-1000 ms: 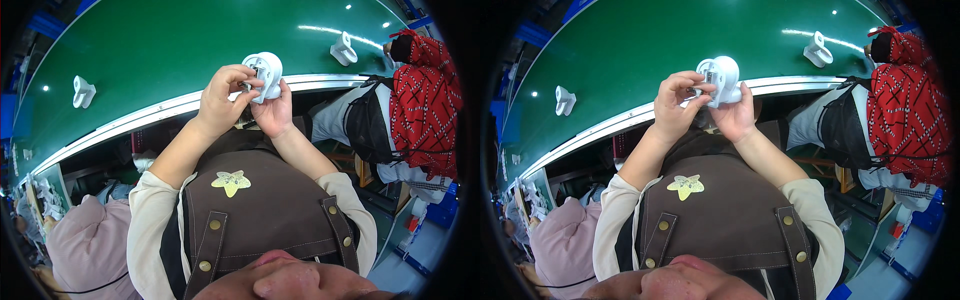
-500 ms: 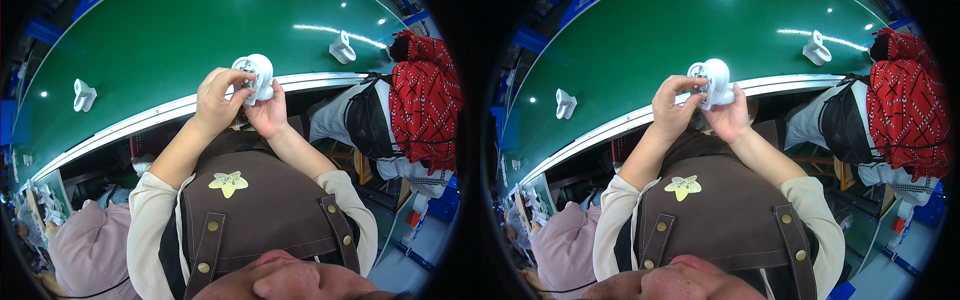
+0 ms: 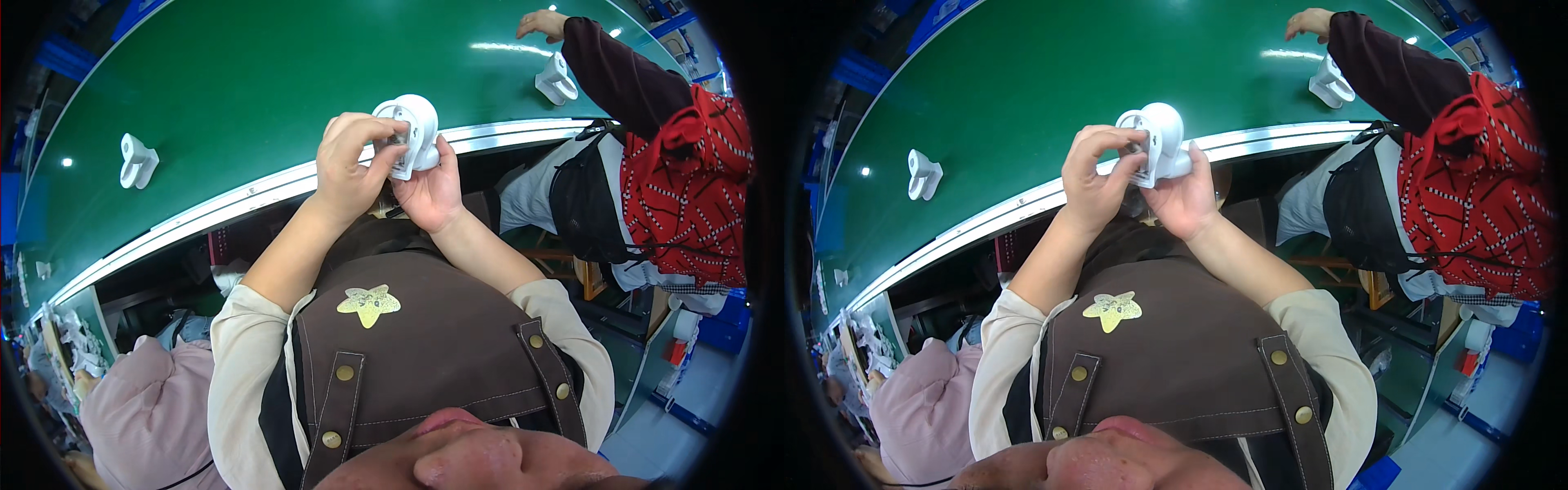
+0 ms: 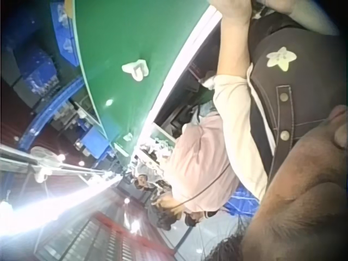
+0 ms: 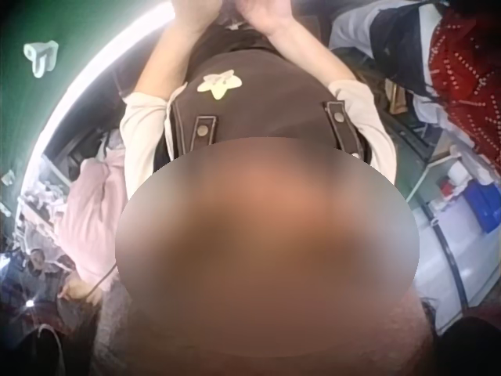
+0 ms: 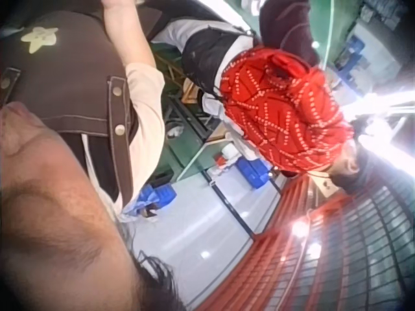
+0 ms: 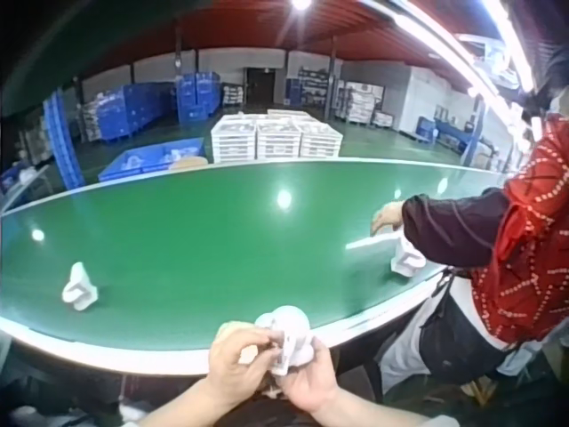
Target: The person assembles toy toilets by inserting metal contacts and small components into the plastic bases by hand and placing the assembled toys onto the conveyor belt.
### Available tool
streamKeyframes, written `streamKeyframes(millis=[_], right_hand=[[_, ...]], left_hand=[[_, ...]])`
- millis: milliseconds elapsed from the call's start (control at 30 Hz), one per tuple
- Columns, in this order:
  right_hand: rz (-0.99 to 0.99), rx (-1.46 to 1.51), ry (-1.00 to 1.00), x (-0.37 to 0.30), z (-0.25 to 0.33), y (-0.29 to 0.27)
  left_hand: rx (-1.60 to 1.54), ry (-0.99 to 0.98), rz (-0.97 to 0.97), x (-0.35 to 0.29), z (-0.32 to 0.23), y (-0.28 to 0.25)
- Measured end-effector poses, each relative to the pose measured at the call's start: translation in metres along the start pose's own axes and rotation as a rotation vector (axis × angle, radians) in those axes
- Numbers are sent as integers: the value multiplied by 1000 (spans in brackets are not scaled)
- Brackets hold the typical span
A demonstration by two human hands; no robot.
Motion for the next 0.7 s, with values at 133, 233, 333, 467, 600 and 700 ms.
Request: streamKeyframes(millis=[133,233,333,467,600,700], right_hand=[[-36,-52,-33,1,12,9],[-214,-99,-134,1,17,20],[-258,-136,-165,-3,23,17],[-324,-227,-172,-5,15,25],[-330,-141,-139,0,10,20],[-325,-214,-153,1,2,19]], left_hand=[[-126,-66,-55,8,2,6],[11,-20,95,15,0,8],[5,-87,217,21,-4,11],[90,-23,204,29,-12,4],[62,59,168,29,-10,8],[102,50,62,21,-15,6]])
Point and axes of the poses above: each hand's wrist, its own x-axis towards the middle knuckle, its own y-axis out of the palm, z = x × y, the point moved 1 cm from there along x, towards the middle knuckle, and after that the axes turned 7 degrees about y, right-handed, at the moved point
